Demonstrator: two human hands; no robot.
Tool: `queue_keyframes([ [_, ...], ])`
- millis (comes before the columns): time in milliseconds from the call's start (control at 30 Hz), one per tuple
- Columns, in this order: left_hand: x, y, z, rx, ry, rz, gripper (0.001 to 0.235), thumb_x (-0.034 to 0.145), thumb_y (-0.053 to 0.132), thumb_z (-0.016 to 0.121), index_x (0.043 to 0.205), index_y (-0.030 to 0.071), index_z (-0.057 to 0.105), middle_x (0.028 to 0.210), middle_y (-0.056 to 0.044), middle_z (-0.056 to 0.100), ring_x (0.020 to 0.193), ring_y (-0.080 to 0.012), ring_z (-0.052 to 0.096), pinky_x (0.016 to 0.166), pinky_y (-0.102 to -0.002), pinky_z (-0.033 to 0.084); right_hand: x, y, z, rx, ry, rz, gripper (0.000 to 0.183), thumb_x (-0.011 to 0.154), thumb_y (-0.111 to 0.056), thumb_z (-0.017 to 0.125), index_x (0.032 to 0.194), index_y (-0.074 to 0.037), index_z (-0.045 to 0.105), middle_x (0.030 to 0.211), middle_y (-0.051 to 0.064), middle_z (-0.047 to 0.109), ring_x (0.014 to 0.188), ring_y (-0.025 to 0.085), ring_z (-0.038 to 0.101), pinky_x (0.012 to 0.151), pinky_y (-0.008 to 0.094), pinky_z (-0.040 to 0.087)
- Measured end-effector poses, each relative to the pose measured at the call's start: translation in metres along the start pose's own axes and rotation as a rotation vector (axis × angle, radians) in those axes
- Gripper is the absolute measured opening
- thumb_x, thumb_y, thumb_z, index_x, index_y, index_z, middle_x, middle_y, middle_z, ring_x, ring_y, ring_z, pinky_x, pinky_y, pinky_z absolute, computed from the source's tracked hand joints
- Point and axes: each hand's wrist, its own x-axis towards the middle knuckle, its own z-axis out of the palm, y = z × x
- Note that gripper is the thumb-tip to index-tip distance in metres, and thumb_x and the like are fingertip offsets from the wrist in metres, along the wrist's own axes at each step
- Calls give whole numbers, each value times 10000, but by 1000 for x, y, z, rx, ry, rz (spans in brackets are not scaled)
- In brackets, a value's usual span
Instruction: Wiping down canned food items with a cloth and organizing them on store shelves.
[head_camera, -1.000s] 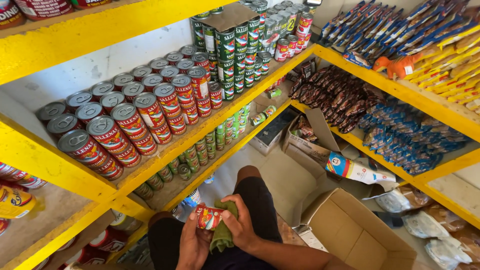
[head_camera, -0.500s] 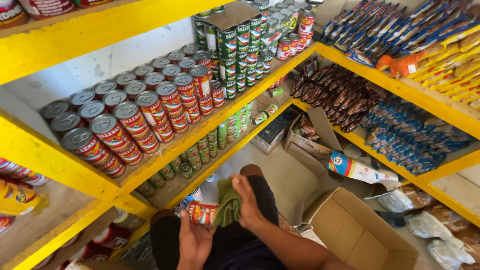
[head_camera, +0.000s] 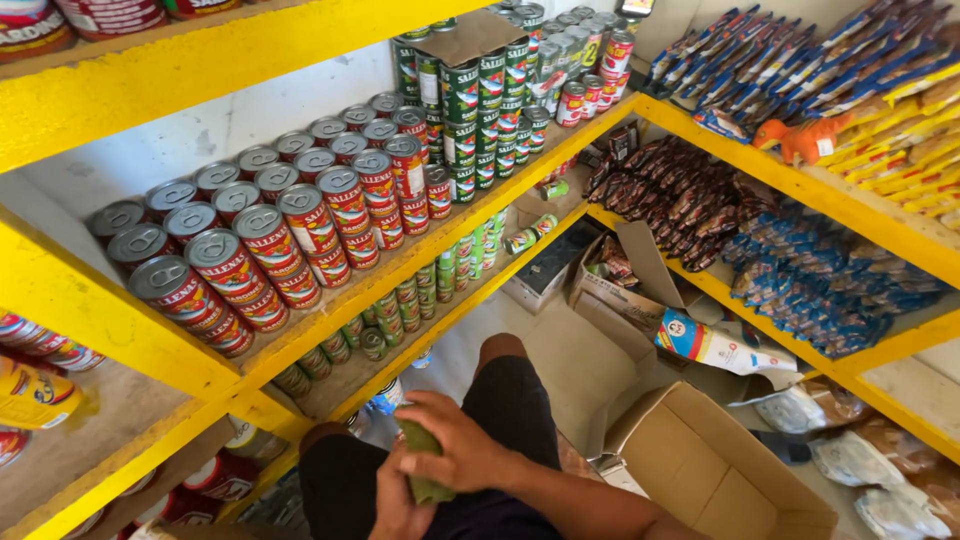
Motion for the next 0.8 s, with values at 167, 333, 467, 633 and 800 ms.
queue_keyframes([
  [167, -5, 1, 7, 312, -13, 90, 329, 1051, 216, 443, 1279, 12, 563, 939, -125, 590, 725, -201, 560, 555, -349, 445, -3, 0, 1, -119, -142, 99, 733, 947, -427, 574, 1498, 17, 384, 1602, 289, 251, 1439, 467, 318, 1143, 520, 310],
  [333, 19, -30, -28, 110, -62, 52, 421, 1006, 289, 498, 1312, 4, 548, 1094, -198, 659, 916, -298, 640, 732, -459, 539, 18, 40, 0, 56, -15, 242, 628, 946, -399, 586, 1419, 1, 480, 1428, 213, 482, 1249, 337, 522, 1032, 420, 446],
  [467, 20, -27, -24, 36, 22, -103, 531, 1018, 495, 473, 1338, 77, 543, 1110, -190, 650, 961, -343, 652, 695, -509, 567, 8, 56, 4, 363, 15, 473, 550, 966, -343, 592, 1424, -52, 504, 1183, 129, 659, 920, 188, 649, 789, 295, 540],
  [633, 12, -20, -6, 16, 22, -7, 514, 1080, 446, 420, 1335, 29, 581, 1160, -168, 680, 960, -265, 649, 791, -436, 539, -31, 16, 10, 203, 152, 297, 586, 952, -276, 581, 1440, 11, 430, 1344, 174, 567, 1138, 267, 589, 981, 355, 473],
  [800, 3, -14, 7, 180, -73, 76, 482, 1045, 373, 454, 1326, -5, 556, 1019, -176, 663, 765, -233, 648, 591, -352, 538, -22, 16, 1, 161, 194, 236, 609, 953, -262, 573, 1453, 28, 381, 1200, 191, 614, 908, 241, 638, 767, 334, 549],
])
